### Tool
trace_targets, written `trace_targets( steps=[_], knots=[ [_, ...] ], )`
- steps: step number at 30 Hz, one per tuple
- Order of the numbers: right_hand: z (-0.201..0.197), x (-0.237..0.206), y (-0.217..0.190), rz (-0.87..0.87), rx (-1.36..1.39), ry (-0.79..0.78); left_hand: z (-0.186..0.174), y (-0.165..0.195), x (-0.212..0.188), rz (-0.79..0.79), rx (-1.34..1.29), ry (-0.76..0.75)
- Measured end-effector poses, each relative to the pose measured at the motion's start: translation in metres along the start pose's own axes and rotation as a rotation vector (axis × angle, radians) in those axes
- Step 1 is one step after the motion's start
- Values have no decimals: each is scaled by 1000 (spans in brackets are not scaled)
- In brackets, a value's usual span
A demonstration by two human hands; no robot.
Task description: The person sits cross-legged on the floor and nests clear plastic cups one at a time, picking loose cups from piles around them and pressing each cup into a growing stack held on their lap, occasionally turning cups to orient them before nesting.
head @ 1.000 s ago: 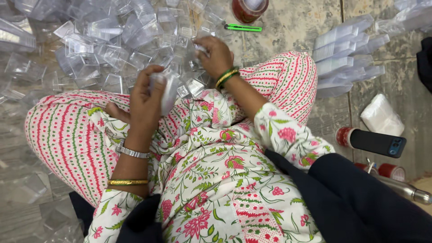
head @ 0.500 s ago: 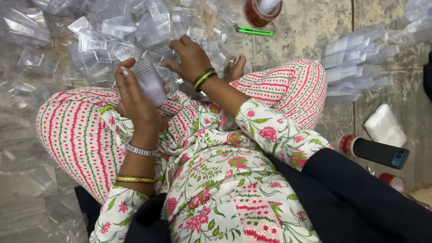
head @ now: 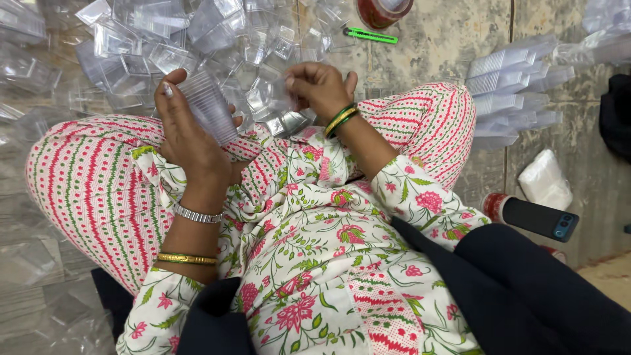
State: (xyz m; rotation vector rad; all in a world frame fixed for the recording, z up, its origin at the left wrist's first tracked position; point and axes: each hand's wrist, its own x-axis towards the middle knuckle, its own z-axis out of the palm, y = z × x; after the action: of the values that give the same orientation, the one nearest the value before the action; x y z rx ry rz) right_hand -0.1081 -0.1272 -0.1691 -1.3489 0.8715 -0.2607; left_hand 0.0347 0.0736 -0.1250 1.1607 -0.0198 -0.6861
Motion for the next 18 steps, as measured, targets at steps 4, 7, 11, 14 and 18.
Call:
trace_targets(
  steps=[4, 7, 11, 14, 18],
  knots=[
    [2, -1, -2, -85, -32, -90, 0, 0, -1, 15, -25, 6],
    [0, -1, 1, -149, -47, -84, 0, 1, -1, 20, -37, 10],
    [0, -10, 3, -271, -517, 66, 0, 0, -2, 21, -17, 12],
    [3, -16, -3, -356, -700, -102, 0, 0, -2, 41, -50, -21],
    [14, -9, -11, -218, -760, -151, -1, 1, -1, 42, -33, -10]
  ],
)
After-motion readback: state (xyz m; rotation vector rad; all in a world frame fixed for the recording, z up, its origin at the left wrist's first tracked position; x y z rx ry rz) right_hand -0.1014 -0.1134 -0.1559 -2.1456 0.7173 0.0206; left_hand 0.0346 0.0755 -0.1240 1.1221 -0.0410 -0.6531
